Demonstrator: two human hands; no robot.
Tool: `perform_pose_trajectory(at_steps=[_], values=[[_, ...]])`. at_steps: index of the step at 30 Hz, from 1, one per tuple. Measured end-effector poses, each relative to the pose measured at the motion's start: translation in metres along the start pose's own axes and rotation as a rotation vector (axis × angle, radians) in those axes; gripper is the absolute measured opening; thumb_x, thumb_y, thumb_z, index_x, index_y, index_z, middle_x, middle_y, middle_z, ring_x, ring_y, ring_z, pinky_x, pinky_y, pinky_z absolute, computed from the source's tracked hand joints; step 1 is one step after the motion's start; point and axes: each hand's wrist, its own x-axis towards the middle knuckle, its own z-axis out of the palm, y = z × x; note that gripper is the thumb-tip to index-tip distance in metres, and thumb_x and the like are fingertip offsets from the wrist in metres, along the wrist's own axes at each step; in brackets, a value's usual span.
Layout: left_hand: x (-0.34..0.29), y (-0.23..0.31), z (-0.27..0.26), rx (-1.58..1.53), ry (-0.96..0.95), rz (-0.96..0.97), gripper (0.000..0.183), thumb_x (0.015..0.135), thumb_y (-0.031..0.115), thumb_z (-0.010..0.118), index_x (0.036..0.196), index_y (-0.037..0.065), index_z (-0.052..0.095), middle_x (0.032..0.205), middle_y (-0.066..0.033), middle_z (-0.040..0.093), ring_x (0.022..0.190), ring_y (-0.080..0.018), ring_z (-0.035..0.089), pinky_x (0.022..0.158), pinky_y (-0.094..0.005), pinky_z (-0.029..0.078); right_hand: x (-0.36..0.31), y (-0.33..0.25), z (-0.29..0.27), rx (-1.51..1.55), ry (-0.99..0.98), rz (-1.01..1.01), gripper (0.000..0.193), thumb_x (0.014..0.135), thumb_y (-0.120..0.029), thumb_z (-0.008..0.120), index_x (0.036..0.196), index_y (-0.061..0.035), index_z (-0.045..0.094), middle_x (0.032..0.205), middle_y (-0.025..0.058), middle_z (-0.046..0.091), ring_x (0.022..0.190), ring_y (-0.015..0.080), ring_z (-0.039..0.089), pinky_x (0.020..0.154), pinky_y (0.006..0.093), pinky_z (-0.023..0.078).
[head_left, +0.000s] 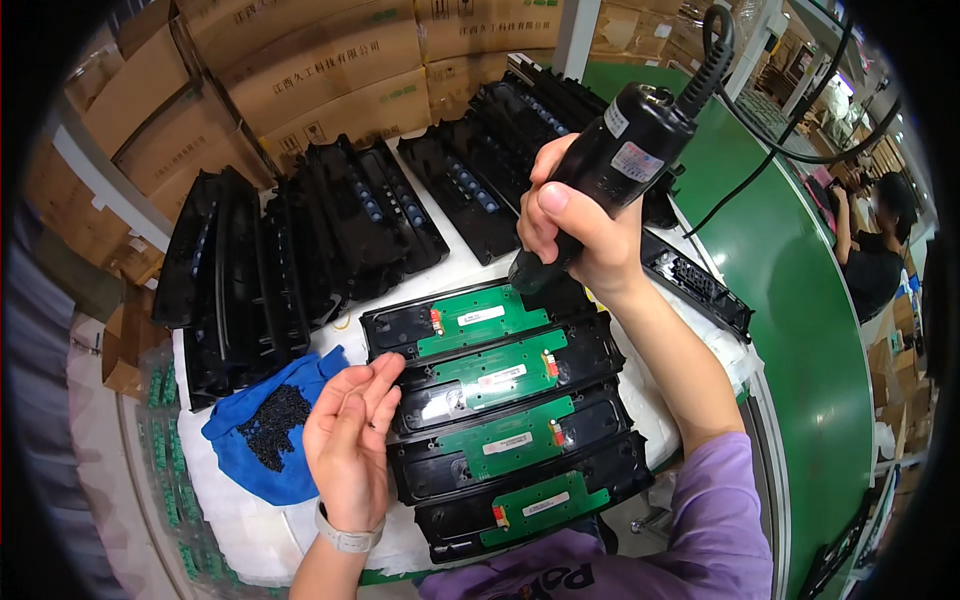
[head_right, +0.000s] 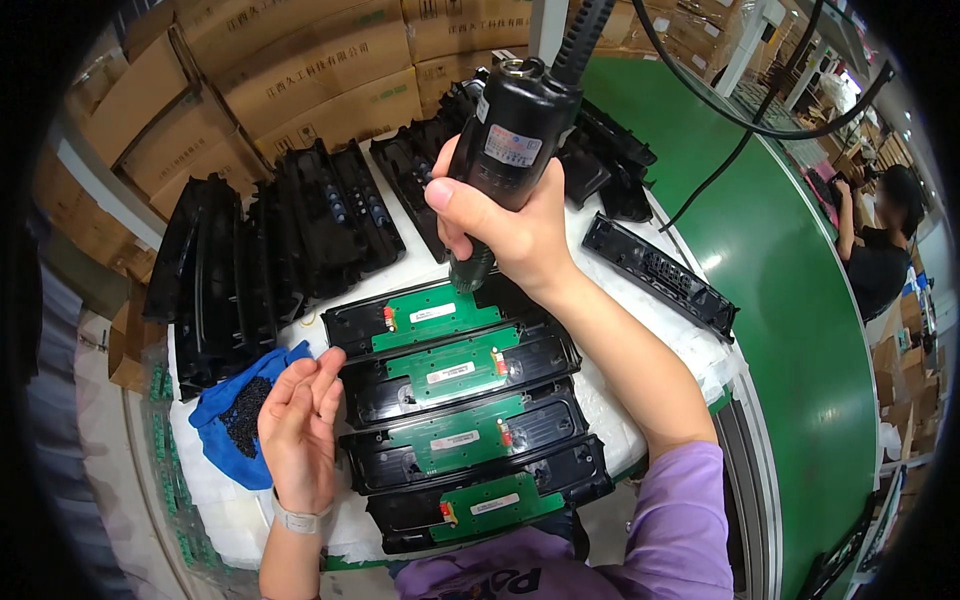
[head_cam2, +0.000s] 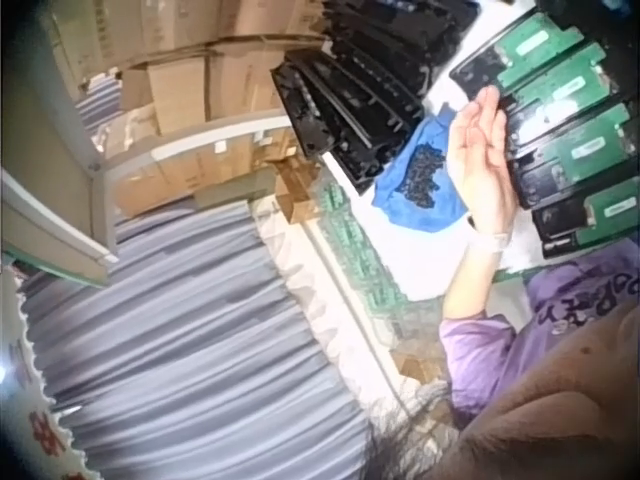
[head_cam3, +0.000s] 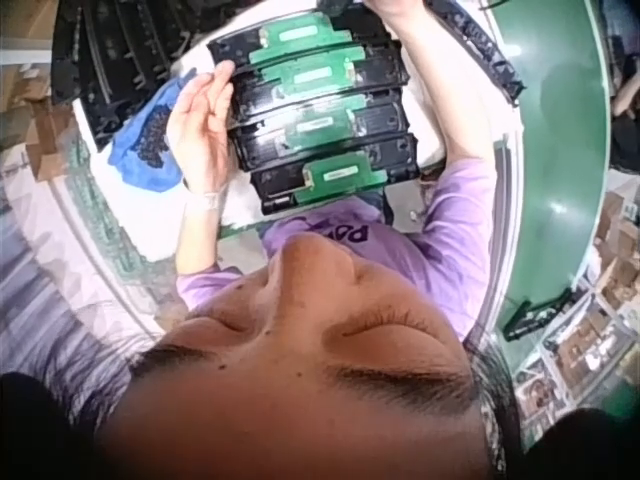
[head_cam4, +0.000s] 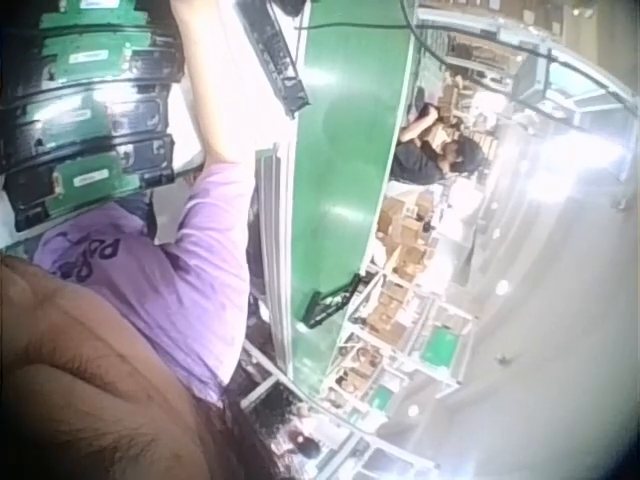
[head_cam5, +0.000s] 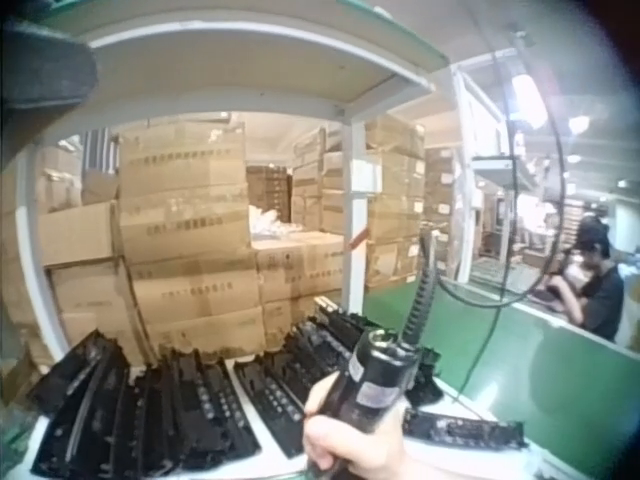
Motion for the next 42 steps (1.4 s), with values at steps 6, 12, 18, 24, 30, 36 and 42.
perform_pose_trajectory(at_steps=[6,12,18,24,30,36,42], values=[[0.006,0.01,0.0,0.056,0.047,-0.021,0.022,0.098,0.017,0.035,0.092,0.0,0.047,0.077,-0.0189,0.063,0.051,-0.0169,0.058,0.046,-0.0219,0.045,0.004,0.01,0.001,0.029,0.033,0.012,0.024,0.079,-0.013,0.059,0.092,0.0007,0.046,0.053,0.0056,0.044,0.039,0.0136,0.042,0.04,0.0271,0.036],[0.006,0.006,-0.013,0.081,-0.003,-0.059,0.024,0.098,0.022,0.036,0.086,0.004,0.046,0.05,0.0026,0.033,0.04,-0.0031,0.023,0.036,-0.0183,0.019,0.009,0.008,0.011,-0.061,0.038,0.067,0.02,0.076,-0.011,0.064,0.082,0.001,0.049,0.053,0.006,0.048,0.039,0.0132,0.046,0.04,0.0245,0.037],[0.01,0.005,-0.01,0.091,0.006,-0.035,0.011,0.094,0.014,0.045,0.093,0.004,0.048,0.054,-0.0033,0.046,0.04,-0.0054,0.03,0.039,-0.0191,0.024,0.009,0.009,0.015,-0.138,-0.016,0.047,0.018,0.075,-0.01,0.064,0.078,0.0008,0.05,0.053,0.0051,0.049,0.039,0.0119,0.047,0.038,0.023,0.035],[0.009,0.0,-0.008,0.167,-0.048,-0.134,0.02,0.094,0.02,0.049,0.088,0.002,0.053,0.072,-0.0148,0.064,0.039,-0.0073,0.042,0.038,-0.0182,0.031,0.013,0.014,0.01,-0.092,-0.067,0.064,0.018,0.075,-0.009,0.065,0.073,0.0004,0.05,0.052,0.0047,0.048,0.038,0.0115,0.046,0.037,0.0228,0.035],[0.005,-0.009,-0.016,0.174,-0.114,-0.139,0.024,0.094,0.022,0.051,0.083,0.001,0.055,0.069,-0.0076,0.06,0.045,-0.0062,0.041,0.044,-0.0182,0.032,0.007,0.012,0.014,-0.127,-0.059,0.036,0.018,0.073,-0.012,0.07,0.066,-0.0034,0.055,0.054,-0.0005,0.054,0.046,0.0048,0.048,0.044,0.0204,0.037],[0.001,-0.009,-0.005,0.037,-0.135,-0.185,0.014,0.09,0.013,0.056,0.091,-0.001,0.057,0.077,-0.0066,0.058,0.056,-0.0083,0.048,0.052,-0.0198,0.039,-0.007,-0.004,0.023,-0.085,-0.151,-0.068,0.019,0.075,-0.009,0.064,0.084,-0.0011,0.049,0.058,0.0049,0.051,0.041,0.0111,0.047,0.039,0.0234,0.036],[-0.006,-0.012,0.001,0.211,-0.209,-0.161,0.018,0.084,0.005,0.062,0.099,-0.004,0.059,0.085,-0.0145,0.066,0.073,-0.0169,0.065,0.066,-0.0234,0.05,-0.027,-0.037,0.036,0.479,-0.203,-0.013,0.034,0.088,-0.038,0.048,0.101,-0.0064,0.045,0.057,-0.0005,0.045,0.039,0.0108,0.041,0.048,0.0294,0.042]])
